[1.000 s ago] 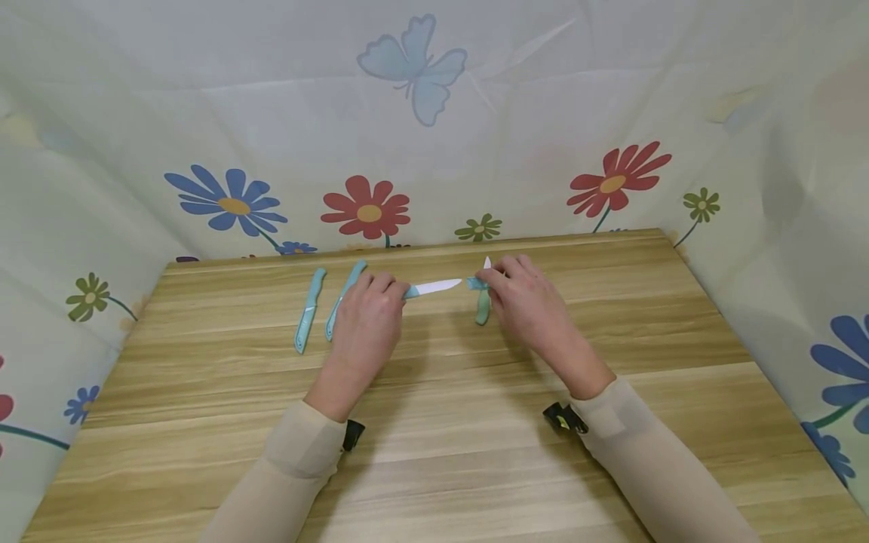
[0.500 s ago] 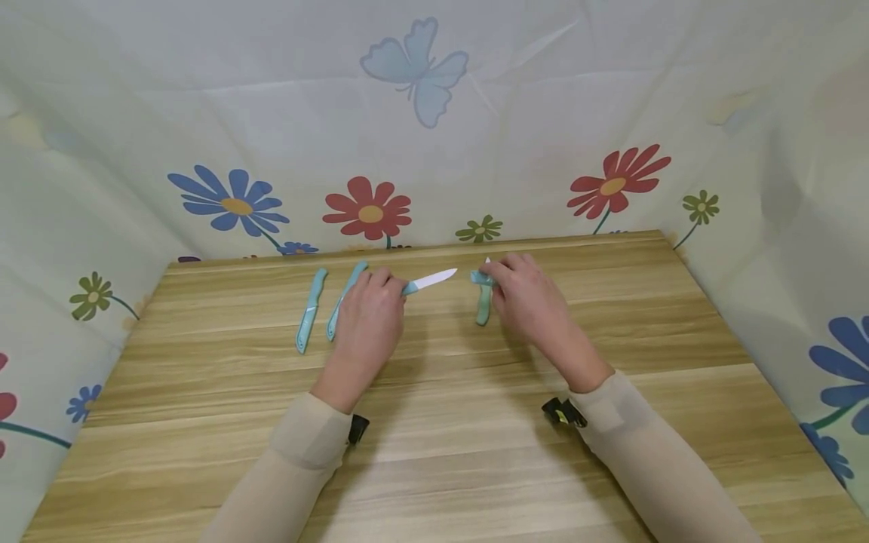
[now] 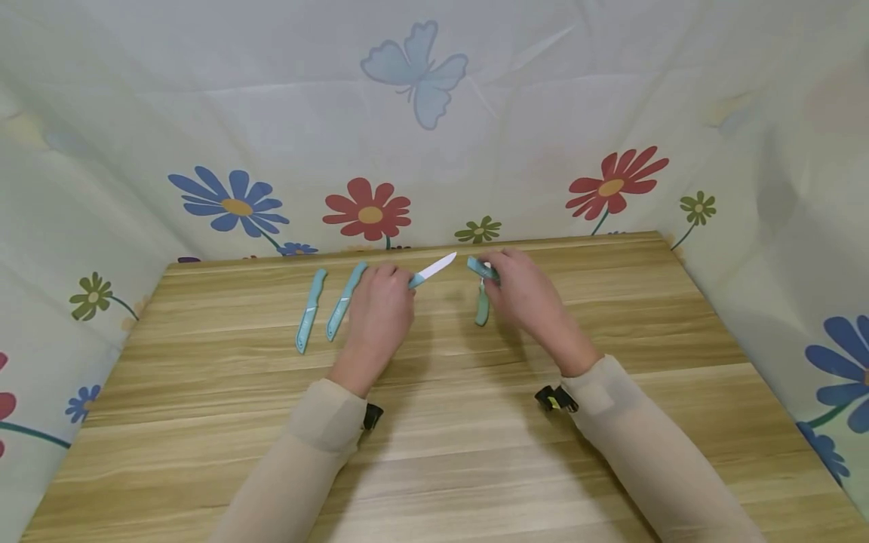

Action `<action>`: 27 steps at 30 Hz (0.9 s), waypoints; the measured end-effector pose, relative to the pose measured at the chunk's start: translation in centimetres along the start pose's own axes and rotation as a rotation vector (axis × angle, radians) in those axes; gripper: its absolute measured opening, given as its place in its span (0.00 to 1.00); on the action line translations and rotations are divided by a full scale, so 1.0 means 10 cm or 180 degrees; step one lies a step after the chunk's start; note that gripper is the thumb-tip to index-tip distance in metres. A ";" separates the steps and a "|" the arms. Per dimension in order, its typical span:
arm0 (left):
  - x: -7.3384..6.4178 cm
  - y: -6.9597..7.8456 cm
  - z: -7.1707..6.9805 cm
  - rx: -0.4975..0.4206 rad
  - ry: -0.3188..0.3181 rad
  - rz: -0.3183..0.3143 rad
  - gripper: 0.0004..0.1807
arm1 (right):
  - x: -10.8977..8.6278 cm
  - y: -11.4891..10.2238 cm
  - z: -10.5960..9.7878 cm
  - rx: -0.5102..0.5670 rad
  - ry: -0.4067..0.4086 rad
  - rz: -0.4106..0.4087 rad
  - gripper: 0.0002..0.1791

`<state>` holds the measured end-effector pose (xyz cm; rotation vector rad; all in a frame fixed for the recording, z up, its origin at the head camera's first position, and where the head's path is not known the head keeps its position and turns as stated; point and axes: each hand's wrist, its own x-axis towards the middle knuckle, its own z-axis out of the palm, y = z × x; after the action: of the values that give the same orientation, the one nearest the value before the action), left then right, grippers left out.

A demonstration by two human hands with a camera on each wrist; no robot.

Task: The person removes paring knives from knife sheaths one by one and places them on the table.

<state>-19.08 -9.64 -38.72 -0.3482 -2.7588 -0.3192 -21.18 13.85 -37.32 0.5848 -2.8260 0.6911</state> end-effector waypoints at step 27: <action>0.37 0.26 0.35 -0.0480 -0.0714 -0.0962 0.09 | 0.46 -0.07 0.28 0.0568 -0.0748 0.1307 0.26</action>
<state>-22.83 -5.56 -40.10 0.0011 -3.0170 -0.5995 -25.27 10.46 -38.29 0.1070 -3.1635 1.0118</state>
